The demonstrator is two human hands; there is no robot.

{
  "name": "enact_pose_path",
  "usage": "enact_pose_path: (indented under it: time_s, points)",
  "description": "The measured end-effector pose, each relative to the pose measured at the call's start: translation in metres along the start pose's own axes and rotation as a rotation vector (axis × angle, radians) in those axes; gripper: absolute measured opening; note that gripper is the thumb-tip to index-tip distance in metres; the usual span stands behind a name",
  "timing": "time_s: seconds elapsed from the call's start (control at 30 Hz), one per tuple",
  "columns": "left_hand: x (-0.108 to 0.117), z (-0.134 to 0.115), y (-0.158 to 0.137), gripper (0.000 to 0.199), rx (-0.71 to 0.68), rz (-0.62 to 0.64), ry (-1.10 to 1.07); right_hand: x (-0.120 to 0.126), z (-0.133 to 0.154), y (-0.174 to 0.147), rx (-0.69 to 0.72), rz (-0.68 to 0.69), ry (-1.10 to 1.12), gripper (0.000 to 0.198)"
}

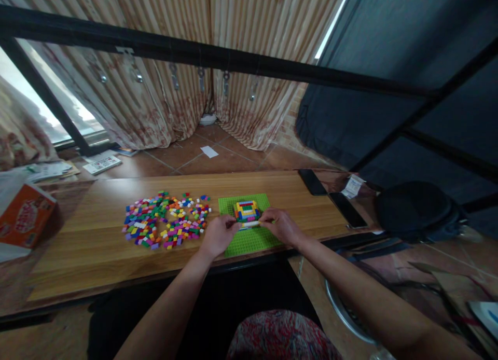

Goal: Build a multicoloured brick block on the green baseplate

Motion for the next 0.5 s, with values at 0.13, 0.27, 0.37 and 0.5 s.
enact_pose_path:
  time_s: [0.13,0.27,0.37,0.5]
  points:
    - [0.0,0.001,0.0,0.021,0.0,-0.012,-0.019,0.0,0.001,0.002,0.004,-0.014,-0.029,0.01]
    - [0.001,0.002,0.0,0.023,-0.008,-0.011,-0.022,0.0,0.004,0.001,0.041,-0.009,-0.027,0.01]
    - [0.002,0.003,0.0,0.025,-0.036,0.001,-0.008,0.002,0.002,-0.002,0.055,-0.021,0.04,0.006]
    - [0.004,0.003,0.0,0.027,-0.067,0.022,0.003,0.009,-0.012,-0.006,-0.086,-0.19,0.255,0.019]
Point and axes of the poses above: each hand's wrist, its own y-axis towards the middle knuckle, its own x-axis out of the back of the hand, z = x × y, the point moved 3 cm from there along y, towards the middle knuckle, and after that the axes turned 10 degrees about -x, right-handed, at the moved point
